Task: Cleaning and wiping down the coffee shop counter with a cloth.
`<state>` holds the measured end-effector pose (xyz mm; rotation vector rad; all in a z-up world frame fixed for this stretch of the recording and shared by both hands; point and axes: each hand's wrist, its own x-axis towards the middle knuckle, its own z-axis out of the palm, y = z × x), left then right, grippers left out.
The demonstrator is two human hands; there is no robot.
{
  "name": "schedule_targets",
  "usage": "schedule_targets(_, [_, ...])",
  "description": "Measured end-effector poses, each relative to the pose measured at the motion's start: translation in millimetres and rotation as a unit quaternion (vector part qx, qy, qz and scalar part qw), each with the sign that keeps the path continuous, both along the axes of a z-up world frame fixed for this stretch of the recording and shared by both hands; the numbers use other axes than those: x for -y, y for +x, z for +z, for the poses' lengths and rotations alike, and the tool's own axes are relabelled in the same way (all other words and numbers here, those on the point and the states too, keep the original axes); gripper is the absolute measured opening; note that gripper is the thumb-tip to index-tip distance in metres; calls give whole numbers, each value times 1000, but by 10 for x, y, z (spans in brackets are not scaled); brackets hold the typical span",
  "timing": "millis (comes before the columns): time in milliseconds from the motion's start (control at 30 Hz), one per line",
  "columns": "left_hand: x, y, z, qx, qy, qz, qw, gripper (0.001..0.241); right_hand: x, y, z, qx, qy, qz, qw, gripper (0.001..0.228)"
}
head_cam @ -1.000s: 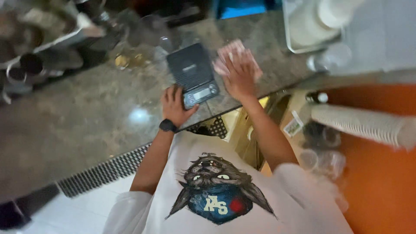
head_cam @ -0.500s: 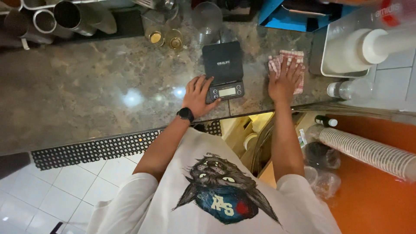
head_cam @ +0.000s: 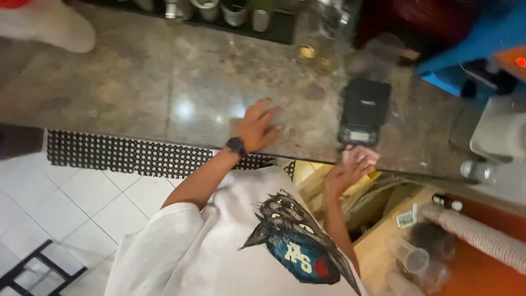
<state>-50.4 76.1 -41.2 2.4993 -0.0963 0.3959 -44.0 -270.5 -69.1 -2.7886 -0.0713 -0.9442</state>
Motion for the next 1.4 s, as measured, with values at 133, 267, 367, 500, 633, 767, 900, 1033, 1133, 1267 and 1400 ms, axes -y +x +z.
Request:
schedule_targets(133, [-1144,-719,-160,-23,47,132,990,58,-1549,-515,369,-81,412,150,895,91])
schedule_targets(267, [-1879,-1266,61,-7,144,227,963,54,-1874,-530,-57,-172,-31,378,909,59])
schedule_targets(367, [-2343,-1461,50,30,164,283,945,53,-2268,-179,218,-228,-80,411,879,61])
schedule_targets(500, [-2573,-1627,-108,19,136,322,937,60,-2493,359,188,-289,-104,247,919,67])
schedule_targets(633, [-2552,-1636,-103,41,138,318,937,58,-3280,719,-10,-425,-63,57,901,64])
schedule_targets(767, [-2600,-1634,-72,44,148,300,942,57,-3592,264,-102,-242,-133,328,903,63])
schedule_targets(900, [-2608,-1629,-25,-2,141,277,950,59,-3142,-151,280,-286,-96,489,818,72])
schedule_targets(1033, [-2558,-1565,78,-1,116,279,953,61,-2567,213,502,-265,-101,413,865,69])
schedule_targets(1133, [-2551,-1595,113,5,162,273,948,63,-2577,510,327,-284,-62,274,917,62])
schedule_targets(1267, [-2540,-1643,191,-72,149,263,951,65,-3296,509,242,-274,-64,182,942,66])
schedule_targets(1400, [-2582,-1629,118,-136,142,251,948,72,-3928,-140,899,-395,-120,338,846,54])
